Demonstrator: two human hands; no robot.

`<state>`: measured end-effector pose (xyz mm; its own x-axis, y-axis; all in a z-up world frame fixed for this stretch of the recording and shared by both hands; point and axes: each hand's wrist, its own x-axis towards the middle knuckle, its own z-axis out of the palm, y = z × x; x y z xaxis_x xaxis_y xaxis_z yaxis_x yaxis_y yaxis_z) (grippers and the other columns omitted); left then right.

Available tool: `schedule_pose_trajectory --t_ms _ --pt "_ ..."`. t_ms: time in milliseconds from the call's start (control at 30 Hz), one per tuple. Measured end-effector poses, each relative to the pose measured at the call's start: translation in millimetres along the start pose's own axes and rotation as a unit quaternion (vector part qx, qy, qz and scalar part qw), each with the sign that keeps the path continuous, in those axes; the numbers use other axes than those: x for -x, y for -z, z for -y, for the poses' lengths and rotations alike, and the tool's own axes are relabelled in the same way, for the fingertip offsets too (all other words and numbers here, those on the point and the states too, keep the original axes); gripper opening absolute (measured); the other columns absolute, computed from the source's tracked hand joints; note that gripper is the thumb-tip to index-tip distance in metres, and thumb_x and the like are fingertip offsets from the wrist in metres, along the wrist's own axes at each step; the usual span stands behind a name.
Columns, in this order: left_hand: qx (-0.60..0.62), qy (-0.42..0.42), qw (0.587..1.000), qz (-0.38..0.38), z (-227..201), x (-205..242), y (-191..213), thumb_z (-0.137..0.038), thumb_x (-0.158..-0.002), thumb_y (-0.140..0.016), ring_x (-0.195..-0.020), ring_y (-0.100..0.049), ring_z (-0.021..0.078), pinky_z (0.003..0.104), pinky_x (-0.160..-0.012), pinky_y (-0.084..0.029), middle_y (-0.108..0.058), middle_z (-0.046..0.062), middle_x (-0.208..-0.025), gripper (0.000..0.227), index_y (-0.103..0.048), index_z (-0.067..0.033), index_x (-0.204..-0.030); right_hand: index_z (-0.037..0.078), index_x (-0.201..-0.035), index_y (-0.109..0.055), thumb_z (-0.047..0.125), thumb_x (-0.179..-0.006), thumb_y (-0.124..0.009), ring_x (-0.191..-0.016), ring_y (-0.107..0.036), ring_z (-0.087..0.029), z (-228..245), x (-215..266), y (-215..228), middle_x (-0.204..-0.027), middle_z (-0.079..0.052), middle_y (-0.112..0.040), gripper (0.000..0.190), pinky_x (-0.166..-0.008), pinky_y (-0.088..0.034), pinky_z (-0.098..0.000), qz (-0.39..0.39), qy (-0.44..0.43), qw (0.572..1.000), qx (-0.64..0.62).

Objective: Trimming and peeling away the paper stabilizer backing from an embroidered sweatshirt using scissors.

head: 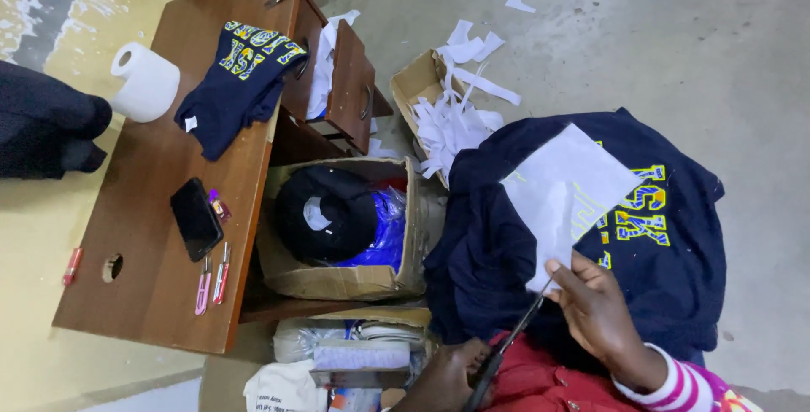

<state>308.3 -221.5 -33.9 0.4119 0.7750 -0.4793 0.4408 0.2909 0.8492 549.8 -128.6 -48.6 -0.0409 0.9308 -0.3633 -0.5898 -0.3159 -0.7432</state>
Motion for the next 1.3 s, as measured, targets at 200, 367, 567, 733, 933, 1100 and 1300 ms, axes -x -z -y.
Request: schedule_pose_trajectory --t_ms 200,367,567,733,933,1100,1300 --pt "-0.188 0.154 0.969 -0.047 7.1 32.7 19.3 -0.035 -0.082 -0.066 -0.097 -0.076 0.0298 0.043 -0.079 -0.057 -0.075 0.012 -0.110 0.044 -0.069 -0.0326 -0.126 -0.004 -0.136 -0.067 0.011 -0.101 -0.060 -0.109 -0.071 -0.028 -0.8 -9.8 -23.1 -0.128 -0.019 -0.075 0.039 -0.089 -0.059 -0.0448 -0.003 0.018 1.000 -0.008" --pt "-0.146 0.085 0.984 -0.054 7.7 45.4 23.7 -0.023 -0.079 -0.073 -0.091 -0.075 0.0300 0.043 -0.072 -0.052 -0.077 0.015 -0.102 0.042 -0.067 -0.0161 -0.120 -0.003 -0.125 -0.073 0.019 -0.101 -0.064 -0.105 -0.069 -0.020 -17.7 2.0 -22.8 -0.120 -0.012 -0.069 0.034 -0.082 -0.059 -0.0343 0.033 0.083 0.991 0.101" --pt "-0.165 0.081 0.978 -0.094 9.2 40.2 11.1 -0.023 -0.077 -0.075 -0.093 -0.071 0.0364 0.047 -0.077 -0.054 -0.074 0.017 -0.103 0.046 -0.065 -0.0121 -0.120 0.006 -0.113 -0.080 0.023 -0.102 -0.062 -0.111 -0.064 -0.020 -18.5 16.9 -31.9 -0.116 -0.007 -0.073 0.027 -0.100 -0.047 -0.0339 0.091 0.223 0.915 0.325" --pt "-0.134 0.086 0.977 -0.142 -20.9 42.5 9.1 -0.019 -0.074 -0.074 -0.079 -0.070 0.0372 0.049 -0.069 -0.052 -0.074 0.018 -0.092 0.052 -0.065 -0.0094 -0.124 0.010 -0.094 -0.081 0.025 -0.103 -0.062 -0.105 -0.067 -0.019 -27.8 20.3 -27.5 -0.109 -0.005 -0.075 0.026 -0.095 -0.048 -0.0364 0.184 0.268 0.875 0.359" --pt "-0.168 -0.010 0.967 -0.189 -7.5 42.5 4.0 -0.017 -0.085 -0.073 -0.066 -0.070 0.0417 0.051 -0.057 -0.049 -0.071 0.023 -0.078 0.025 -0.066 0.0004 -0.102 0.009 -0.076 -0.077 0.019 -0.096 -0.073 -0.092 -0.063 -0.016 -35.7 21.6 -21.5 -0.096 -0.003 -0.071 0.022 -0.085 -0.047 -0.0332 0.147 0.252 0.878 0.379" --pt "-0.120 0.010 0.980 -0.159 -31.6 42.1 4.9 -0.003 -0.090 -0.065 -0.077 -0.070 0.0412 0.052 -0.062 -0.049 -0.070 0.024 -0.090 0.015 -0.058 0.0004 -0.102 0.012 -0.065 -0.069 0.019 -0.094 -0.073 -0.073 -0.055 -0.011 -34.7 21.6 -29.4 -0.069 0.006 -0.069 0.030 -0.075 -0.044 -0.0338 0.216 0.295 0.856 0.365" --pt "-0.104 0.016 0.981 -0.162 -26.5 40.8 3.8 -0.003 -0.091 -0.065 -0.067 -0.070 0.0341 0.047 -0.053 -0.049 -0.070 0.019 -0.081 0.016 -0.059 0.0027 -0.105 0.011 -0.064 -0.067 0.021 -0.094 -0.071 -0.061 -0.049 -0.013 -41.8 18.9 -27.3 -0.059 0.003 -0.060 0.033 -0.063 -0.038 -0.0343 0.240 0.319 0.826 0.398"
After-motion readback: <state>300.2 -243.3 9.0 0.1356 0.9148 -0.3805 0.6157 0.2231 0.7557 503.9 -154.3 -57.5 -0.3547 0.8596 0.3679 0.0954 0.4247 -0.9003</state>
